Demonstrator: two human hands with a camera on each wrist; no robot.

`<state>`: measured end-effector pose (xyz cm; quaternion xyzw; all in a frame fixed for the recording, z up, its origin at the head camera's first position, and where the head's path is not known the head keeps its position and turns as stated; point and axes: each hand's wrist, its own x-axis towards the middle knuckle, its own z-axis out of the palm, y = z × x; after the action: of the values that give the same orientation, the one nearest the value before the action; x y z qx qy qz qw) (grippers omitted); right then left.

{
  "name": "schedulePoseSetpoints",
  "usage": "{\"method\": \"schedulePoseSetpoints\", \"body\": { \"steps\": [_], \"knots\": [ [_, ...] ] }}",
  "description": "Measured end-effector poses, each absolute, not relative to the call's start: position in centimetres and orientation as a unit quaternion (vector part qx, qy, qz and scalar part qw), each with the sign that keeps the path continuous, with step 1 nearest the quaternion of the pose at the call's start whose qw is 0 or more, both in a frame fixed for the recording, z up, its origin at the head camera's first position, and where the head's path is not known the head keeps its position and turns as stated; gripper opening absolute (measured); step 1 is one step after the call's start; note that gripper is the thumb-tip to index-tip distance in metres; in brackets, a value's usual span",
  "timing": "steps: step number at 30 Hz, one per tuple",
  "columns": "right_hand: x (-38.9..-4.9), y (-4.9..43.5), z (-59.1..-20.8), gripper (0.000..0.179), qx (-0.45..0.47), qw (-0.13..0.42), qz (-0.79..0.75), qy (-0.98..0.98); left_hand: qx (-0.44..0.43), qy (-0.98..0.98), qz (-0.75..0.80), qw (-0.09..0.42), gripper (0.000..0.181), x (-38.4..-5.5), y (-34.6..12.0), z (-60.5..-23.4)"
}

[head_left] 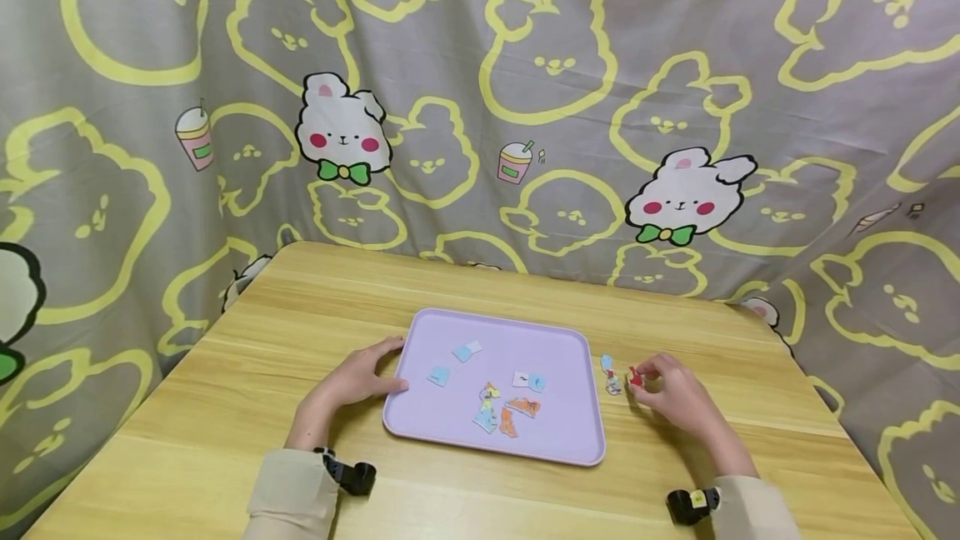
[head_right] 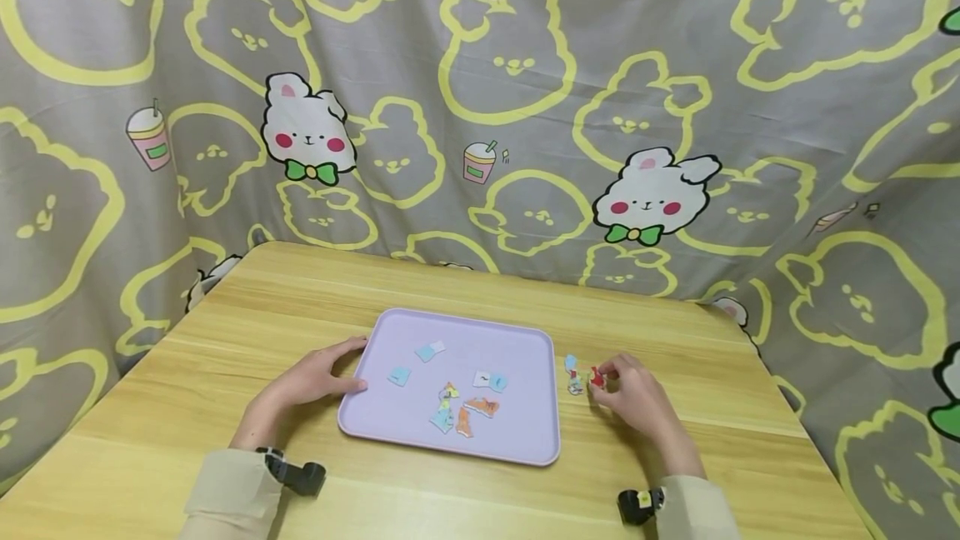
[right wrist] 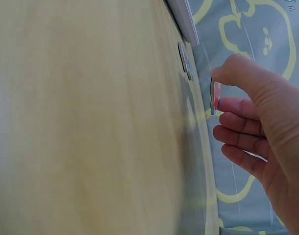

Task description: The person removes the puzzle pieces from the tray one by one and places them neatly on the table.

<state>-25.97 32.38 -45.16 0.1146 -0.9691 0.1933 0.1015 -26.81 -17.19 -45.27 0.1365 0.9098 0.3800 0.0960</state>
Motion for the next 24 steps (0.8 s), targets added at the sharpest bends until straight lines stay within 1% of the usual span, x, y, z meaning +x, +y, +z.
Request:
{"method": "schedulePoseSetpoints", "body": {
  "steps": [4,24],
  "knots": [
    [-26.05,32.63,-45.30,0.023,0.115,0.102,0.191,-0.970,0.137,0.910,0.380,0.097,0.072,-26.83,-17.14,-45.27],
    [-26.64,32.47,-45.27,0.024,0.117,0.067,0.170,-0.976,0.134,0.909,0.381,0.098,0.072,-26.81,-17.09,-45.11]
  ]
}}
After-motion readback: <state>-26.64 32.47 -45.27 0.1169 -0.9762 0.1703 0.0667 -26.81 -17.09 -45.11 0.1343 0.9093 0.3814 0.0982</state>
